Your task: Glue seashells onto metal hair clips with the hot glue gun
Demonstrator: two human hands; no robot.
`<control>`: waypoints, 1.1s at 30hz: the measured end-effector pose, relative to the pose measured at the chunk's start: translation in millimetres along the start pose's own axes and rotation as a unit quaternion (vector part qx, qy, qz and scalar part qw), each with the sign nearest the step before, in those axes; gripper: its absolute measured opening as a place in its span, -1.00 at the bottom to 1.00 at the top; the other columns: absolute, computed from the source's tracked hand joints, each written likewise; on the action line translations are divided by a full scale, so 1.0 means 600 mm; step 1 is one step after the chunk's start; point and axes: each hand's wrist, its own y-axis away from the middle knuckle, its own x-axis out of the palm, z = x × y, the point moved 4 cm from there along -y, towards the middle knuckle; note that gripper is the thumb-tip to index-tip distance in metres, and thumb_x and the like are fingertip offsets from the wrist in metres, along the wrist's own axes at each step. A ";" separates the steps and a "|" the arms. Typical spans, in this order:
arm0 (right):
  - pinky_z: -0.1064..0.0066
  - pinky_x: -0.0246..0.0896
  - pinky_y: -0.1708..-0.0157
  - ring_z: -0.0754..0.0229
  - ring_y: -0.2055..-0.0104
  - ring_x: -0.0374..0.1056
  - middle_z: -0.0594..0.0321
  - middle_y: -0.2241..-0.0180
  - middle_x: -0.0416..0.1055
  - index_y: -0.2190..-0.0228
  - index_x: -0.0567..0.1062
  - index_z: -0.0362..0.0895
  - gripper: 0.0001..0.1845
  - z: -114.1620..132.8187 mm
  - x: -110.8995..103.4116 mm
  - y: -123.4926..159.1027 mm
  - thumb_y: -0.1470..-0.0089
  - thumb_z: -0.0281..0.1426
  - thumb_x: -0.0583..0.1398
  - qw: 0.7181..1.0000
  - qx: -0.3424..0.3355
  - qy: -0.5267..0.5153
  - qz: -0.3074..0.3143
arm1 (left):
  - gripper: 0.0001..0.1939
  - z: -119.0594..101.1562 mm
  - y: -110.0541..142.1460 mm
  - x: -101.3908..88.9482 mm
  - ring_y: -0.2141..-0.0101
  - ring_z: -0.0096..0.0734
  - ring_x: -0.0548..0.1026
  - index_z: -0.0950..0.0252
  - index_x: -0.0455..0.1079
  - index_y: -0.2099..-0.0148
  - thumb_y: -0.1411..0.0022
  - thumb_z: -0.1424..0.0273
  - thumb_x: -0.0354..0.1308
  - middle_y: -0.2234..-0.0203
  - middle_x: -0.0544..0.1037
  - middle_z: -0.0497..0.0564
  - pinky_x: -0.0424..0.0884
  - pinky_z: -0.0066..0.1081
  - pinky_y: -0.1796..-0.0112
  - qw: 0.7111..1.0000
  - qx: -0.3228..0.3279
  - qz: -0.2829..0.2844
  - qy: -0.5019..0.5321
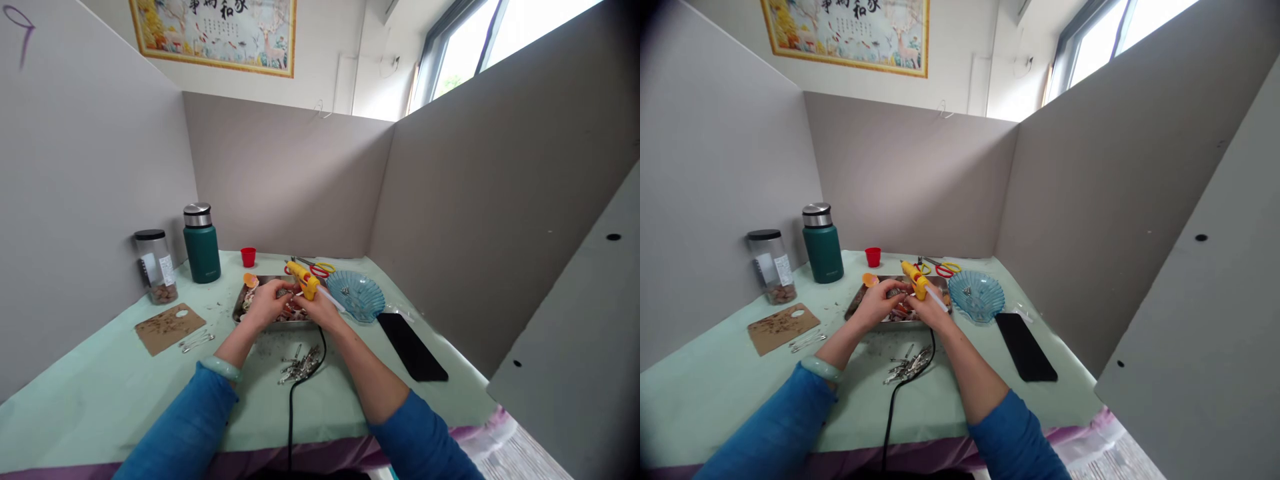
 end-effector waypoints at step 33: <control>0.49 0.23 0.60 0.30 0.60 0.29 0.35 0.55 0.37 0.30 0.38 -0.13 -0.72 -0.021 -0.007 -0.002 0.11 -0.29 0.17 0.994 -0.008 0.097 -0.048 | -0.94 -0.012 0.010 0.009 0.47 -0.46 0.45 0.25 0.36 0.39 -0.10 0.39 0.10 0.49 0.52 -0.09 0.30 -0.50 0.40 0.997 -0.069 0.028 -0.007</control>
